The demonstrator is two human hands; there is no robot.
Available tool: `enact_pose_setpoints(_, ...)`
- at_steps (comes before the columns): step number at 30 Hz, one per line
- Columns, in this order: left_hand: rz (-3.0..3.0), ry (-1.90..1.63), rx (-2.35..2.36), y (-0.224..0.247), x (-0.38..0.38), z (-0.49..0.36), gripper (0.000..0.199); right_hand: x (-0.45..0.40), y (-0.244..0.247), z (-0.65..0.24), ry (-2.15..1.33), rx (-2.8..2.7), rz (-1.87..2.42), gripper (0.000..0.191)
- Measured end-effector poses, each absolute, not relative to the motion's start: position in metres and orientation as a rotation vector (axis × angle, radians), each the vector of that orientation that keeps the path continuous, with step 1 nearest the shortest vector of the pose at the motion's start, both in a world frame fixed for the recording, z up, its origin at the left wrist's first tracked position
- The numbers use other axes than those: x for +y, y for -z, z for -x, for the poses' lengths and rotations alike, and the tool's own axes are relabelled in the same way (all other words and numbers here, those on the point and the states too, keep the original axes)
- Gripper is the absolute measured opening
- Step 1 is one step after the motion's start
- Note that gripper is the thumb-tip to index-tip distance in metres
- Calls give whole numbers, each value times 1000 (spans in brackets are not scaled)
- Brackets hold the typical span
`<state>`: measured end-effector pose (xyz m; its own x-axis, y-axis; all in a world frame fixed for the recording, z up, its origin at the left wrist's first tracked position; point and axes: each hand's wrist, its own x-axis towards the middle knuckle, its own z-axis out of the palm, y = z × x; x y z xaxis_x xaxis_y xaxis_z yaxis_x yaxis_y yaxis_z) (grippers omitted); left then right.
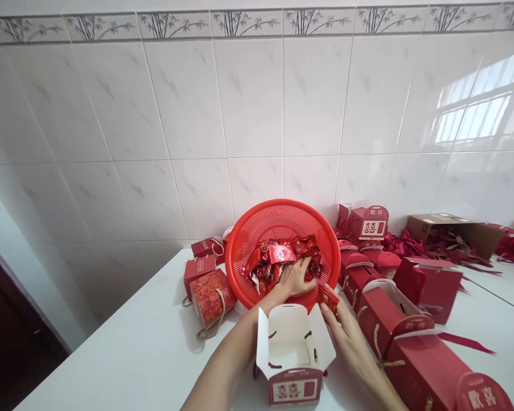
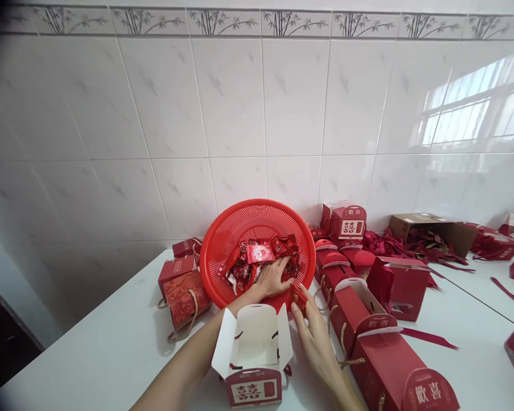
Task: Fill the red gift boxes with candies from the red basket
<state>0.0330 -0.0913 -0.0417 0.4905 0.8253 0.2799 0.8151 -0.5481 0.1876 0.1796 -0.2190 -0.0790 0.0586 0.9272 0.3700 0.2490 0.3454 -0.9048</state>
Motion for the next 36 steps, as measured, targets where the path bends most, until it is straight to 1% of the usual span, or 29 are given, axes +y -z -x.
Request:
enact_pose_setpoints(9, -2670, -529, 1467, 42, -84, -31, 65, -218, 81, -180, -774, -1475, 1151, 61)
enact_pose_setpoints(14, -2649, -485, 1472, 41, -82, -32, 63, -217, 81, -180, -784, -1471, 1160, 59)
enact_pose_setpoints(19, -2597, -469, 1482, 35, -81, -31, 52, -216, 82, -181, -775, -1479, 1161, 62)
enact_pose_setpoints(24, -2518, -401, 1479, 30, -78, -29, 44, -217, 80, -180, -764, -1486, 1147, 61)
enact_pose_setpoints(30, -2439, -321, 1475, 25, -81, -21, 41, -218, 77, -178, -751, -1466, 1163, 60)
enact_pose_setpoints(32, -2428, -321, 1463, 21, -83, -18, 38, -220, 75, -178, -743, -1456, 1176, 60)
enact_pose_setpoints(36, -2420, -388, 1435, 13, -83, -11, 33, -224, 69, -177, -736, -1463, 1188, 52)
